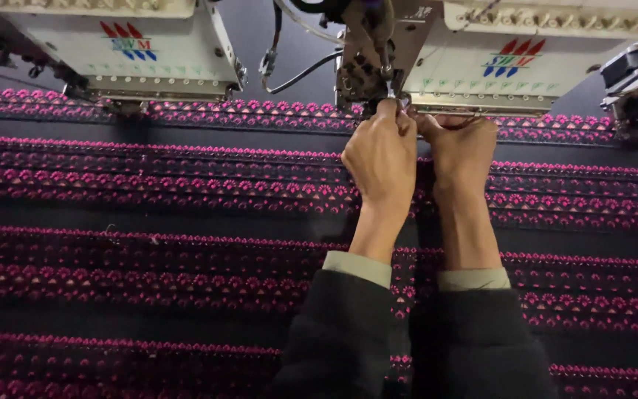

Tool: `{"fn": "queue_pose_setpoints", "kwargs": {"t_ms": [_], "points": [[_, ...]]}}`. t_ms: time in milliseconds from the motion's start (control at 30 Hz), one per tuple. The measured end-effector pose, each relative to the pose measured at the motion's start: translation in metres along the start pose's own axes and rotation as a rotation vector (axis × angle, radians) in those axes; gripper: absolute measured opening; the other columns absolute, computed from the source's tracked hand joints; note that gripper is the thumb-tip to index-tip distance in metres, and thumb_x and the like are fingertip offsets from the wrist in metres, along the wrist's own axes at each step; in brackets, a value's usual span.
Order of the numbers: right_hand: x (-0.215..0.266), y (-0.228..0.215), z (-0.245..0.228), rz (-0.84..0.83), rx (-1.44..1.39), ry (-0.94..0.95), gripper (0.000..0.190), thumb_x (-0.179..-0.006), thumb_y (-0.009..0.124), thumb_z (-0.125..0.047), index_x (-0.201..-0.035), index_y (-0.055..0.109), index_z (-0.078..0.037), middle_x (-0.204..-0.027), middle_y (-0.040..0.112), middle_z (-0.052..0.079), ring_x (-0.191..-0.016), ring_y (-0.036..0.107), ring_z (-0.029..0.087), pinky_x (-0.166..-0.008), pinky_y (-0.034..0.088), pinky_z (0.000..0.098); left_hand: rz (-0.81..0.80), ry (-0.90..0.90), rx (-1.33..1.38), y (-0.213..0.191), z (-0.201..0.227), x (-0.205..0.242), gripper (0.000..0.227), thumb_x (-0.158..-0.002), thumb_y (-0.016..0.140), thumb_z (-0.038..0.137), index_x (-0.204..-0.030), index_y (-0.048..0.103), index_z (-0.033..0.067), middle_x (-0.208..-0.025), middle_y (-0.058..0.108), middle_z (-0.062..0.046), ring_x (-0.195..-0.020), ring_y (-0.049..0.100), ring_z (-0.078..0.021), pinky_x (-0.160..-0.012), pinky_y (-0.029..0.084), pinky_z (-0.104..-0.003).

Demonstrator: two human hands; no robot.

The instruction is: The person selects white thread spools from a cardboard tray and threads them into the needles of a multi-head embroidery machine. The person repeats this process for several machine heads, handling spools one at a time and inserting thread into the needle area.

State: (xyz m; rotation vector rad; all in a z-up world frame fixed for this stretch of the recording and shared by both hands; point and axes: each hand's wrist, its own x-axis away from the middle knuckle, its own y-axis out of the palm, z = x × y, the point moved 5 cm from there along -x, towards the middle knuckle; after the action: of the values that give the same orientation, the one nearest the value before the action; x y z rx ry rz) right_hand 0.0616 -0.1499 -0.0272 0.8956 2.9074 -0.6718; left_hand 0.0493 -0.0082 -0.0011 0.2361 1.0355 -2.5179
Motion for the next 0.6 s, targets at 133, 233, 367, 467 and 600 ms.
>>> {"fn": "queue_pose_setpoints", "kwargs": {"t_ms": [133, 233, 367, 467, 600], "points": [[0.019, 0.0, -0.025, -0.068, -0.001, 0.036, 0.011, -0.075, 0.09, -0.016, -0.079, 0.08, -0.013, -0.065, 0.069, 0.005, -0.063, 0.066, 0.01, -0.059, 0.05, 0.027, 0.454, 0.006, 0.209, -0.043, -0.011, 0.011, 0.019, -0.075, 0.071, 0.016, -0.082, 0.061, 0.0317, -0.064, 0.062, 0.007, -0.062, 0.071, -0.0212, -0.058, 0.056, -0.035], [0.013, 0.001, -0.019, -0.196, -0.01, 0.021, 0.014, -0.078, 0.088, -0.011, -0.081, 0.075, -0.011, -0.075, 0.068, -0.002, -0.072, 0.068, 0.013, -0.056, 0.05, 0.0261, 0.394, 0.117, 0.879, -0.056, -0.062, 0.003, 0.035, -0.107, 0.039, 0.012, -0.108, 0.064, 0.0369, -0.098, 0.064, 0.028, -0.103, 0.061, 0.0134, -0.104, 0.045, -0.007], [0.032, -0.014, -0.037, -0.166, -0.127, 0.065, 0.023, -0.073, 0.093, -0.012, -0.079, 0.071, -0.01, -0.077, 0.069, 0.001, -0.078, 0.068, 0.011, -0.066, 0.054, 0.0265, 0.21, -0.164, 1.968, -0.102, -0.062, 0.014, 0.011, -0.105, 0.061, 0.022, -0.107, 0.07, 0.0154, -0.126, 0.072, -0.007, -0.127, 0.064, -0.0226, -0.12, 0.046, -0.044], [0.028, -0.014, -0.041, -0.193, -0.086, 0.019, 0.018, -0.074, 0.093, -0.013, -0.075, 0.075, -0.013, -0.072, 0.067, 0.001, -0.072, 0.064, 0.01, -0.063, 0.053, 0.0269, 0.073, -0.263, 1.83, -0.091, -0.074, -0.004, 0.011, -0.107, 0.051, 0.017, -0.106, 0.061, 0.02, -0.064, 0.033, 0.01, -0.051, 0.029, -0.0064, -0.05, 0.027, -0.024], [0.026, -0.012, -0.034, -0.214, -0.021, -0.071, 0.013, -0.073, 0.091, -0.01, -0.078, 0.079, -0.01, -0.075, 0.071, 0.007, -0.073, 0.066, 0.014, -0.063, 0.055, 0.0282, 0.031, -0.174, -0.06, -0.103, -0.073, 0.001, 0.018, -0.101, 0.049, 0.031, -0.093, 0.059, 0.0191, -0.08, 0.069, -0.009, -0.081, 0.069, -0.0327, -0.072, 0.051, -0.045]]}}
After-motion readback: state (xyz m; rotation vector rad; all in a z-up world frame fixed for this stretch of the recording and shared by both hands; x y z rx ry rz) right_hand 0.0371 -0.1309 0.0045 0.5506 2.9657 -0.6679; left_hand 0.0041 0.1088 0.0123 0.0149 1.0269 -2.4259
